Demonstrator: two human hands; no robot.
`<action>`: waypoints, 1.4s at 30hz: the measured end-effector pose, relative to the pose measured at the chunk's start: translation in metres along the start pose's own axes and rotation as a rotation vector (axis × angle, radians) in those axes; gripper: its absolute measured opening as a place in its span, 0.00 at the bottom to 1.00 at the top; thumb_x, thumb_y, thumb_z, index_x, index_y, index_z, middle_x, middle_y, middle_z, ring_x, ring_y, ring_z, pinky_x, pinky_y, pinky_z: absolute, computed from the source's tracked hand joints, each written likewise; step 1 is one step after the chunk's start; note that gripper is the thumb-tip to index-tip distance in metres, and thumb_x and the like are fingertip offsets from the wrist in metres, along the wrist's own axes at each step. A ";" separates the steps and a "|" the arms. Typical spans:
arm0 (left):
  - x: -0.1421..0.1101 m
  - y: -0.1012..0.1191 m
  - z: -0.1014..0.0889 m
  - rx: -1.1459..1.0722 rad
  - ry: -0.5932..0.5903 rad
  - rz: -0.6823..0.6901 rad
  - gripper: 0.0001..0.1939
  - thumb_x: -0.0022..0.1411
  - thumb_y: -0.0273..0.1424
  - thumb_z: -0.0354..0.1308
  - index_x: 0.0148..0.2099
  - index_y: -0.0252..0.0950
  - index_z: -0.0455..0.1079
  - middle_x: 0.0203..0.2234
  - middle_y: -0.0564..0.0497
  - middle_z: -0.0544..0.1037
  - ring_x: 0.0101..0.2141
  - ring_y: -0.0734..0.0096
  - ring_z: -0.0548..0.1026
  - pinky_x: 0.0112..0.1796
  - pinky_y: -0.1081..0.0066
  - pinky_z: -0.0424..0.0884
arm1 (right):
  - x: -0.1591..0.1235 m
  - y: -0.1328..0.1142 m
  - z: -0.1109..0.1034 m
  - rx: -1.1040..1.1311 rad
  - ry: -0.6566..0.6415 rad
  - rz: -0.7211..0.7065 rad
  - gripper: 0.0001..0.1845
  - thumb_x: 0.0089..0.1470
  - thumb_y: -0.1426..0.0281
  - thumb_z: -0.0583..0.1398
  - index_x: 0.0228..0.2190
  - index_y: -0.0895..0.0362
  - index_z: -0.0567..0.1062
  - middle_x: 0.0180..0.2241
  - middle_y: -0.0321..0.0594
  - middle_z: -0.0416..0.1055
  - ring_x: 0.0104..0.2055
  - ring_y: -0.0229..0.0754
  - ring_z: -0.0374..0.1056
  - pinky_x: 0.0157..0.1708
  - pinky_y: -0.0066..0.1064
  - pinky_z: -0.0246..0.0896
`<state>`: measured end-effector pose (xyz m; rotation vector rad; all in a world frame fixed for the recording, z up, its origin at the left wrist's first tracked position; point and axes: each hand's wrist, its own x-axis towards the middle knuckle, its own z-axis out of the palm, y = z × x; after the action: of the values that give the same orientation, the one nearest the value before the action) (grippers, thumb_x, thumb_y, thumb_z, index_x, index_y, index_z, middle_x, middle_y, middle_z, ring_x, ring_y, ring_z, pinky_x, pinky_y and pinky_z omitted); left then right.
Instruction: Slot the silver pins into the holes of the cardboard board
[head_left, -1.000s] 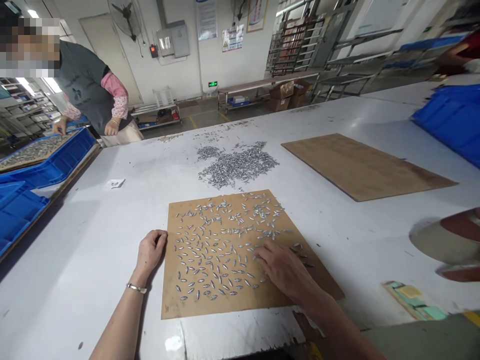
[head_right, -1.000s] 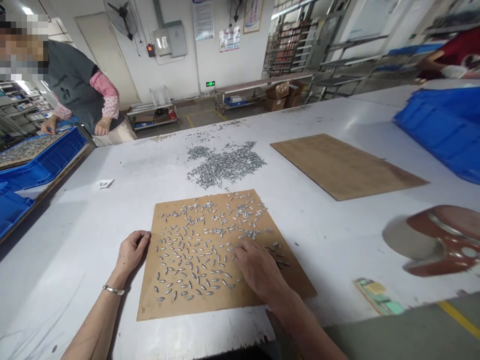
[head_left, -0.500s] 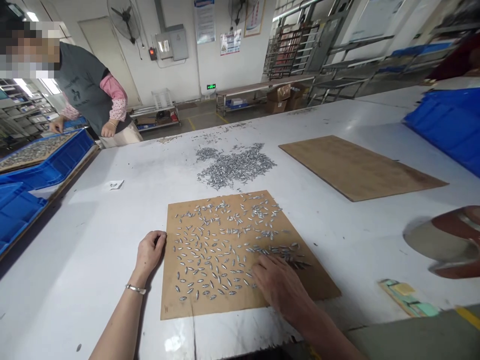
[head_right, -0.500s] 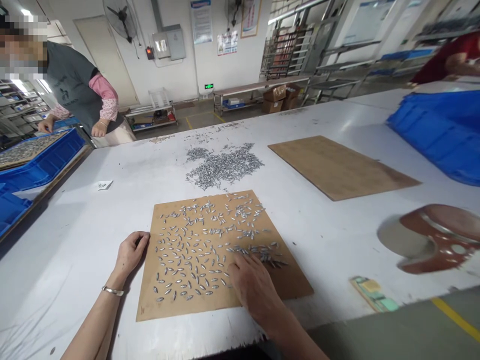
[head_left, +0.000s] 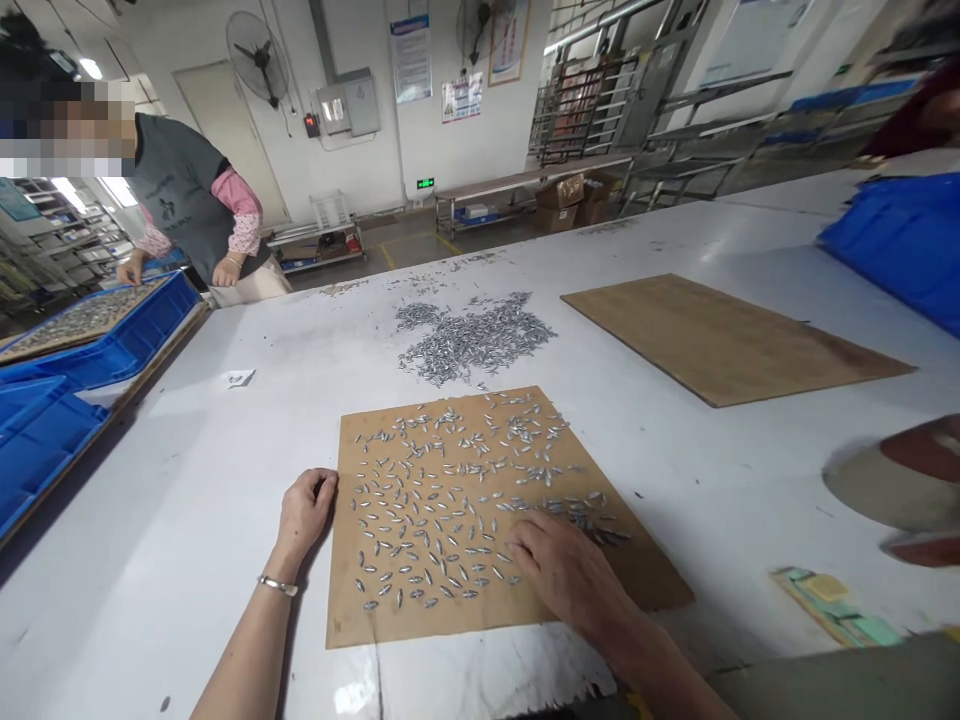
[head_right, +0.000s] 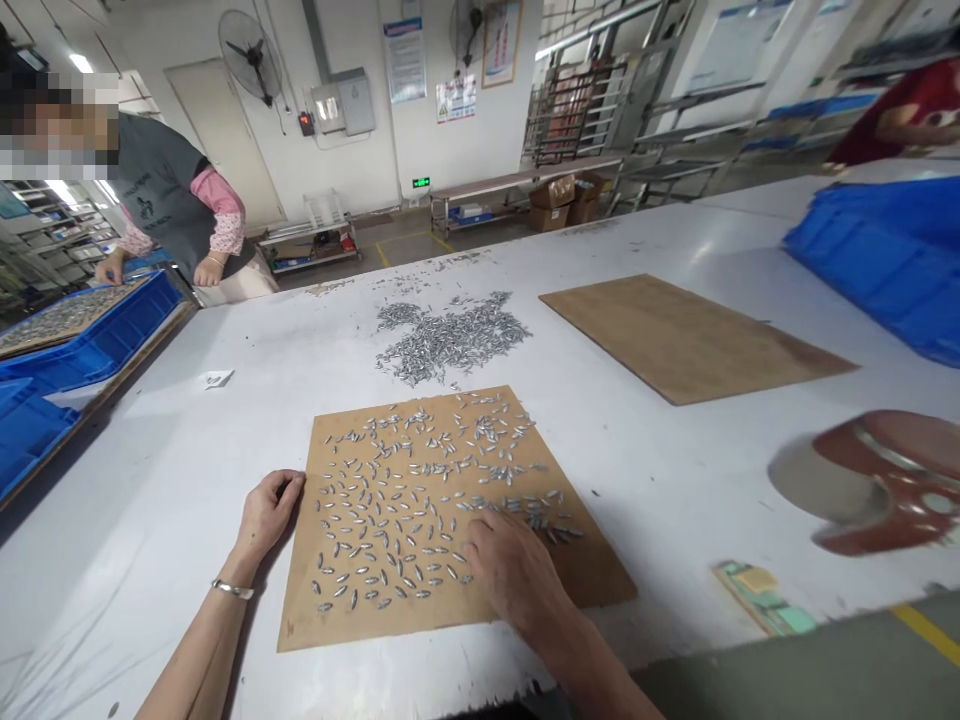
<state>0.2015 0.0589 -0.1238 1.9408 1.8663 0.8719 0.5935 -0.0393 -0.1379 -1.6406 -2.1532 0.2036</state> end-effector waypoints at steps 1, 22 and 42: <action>0.000 -0.001 0.000 0.000 0.005 -0.001 0.21 0.66 0.48 0.50 0.39 0.40 0.77 0.38 0.44 0.85 0.39 0.55 0.81 0.43 0.60 0.75 | -0.001 0.006 -0.006 0.030 0.015 0.021 0.14 0.64 0.73 0.53 0.29 0.51 0.73 0.32 0.37 0.75 0.34 0.41 0.72 0.36 0.32 0.63; 0.020 0.046 -0.043 -0.062 -0.055 -0.027 0.21 0.63 0.51 0.56 0.38 0.38 0.77 0.25 0.50 0.79 0.26 0.64 0.74 0.28 0.68 0.70 | -0.027 -0.005 0.000 -0.108 -0.092 -0.058 0.15 0.62 0.80 0.53 0.29 0.53 0.73 0.33 0.40 0.74 0.36 0.43 0.69 0.38 0.34 0.56; 0.008 0.201 0.118 0.263 -0.650 0.684 0.11 0.68 0.21 0.56 0.46 0.38 0.78 0.42 0.46 0.79 0.46 0.62 0.78 0.47 0.69 0.73 | 0.006 0.043 -0.012 -0.098 -0.012 0.021 0.19 0.62 0.82 0.53 0.36 0.52 0.81 0.37 0.39 0.75 0.42 0.44 0.68 0.42 0.34 0.54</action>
<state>0.4324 0.0675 -0.0902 2.6551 0.9808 0.0740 0.6348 -0.0226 -0.1412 -1.7203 -2.1876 0.1161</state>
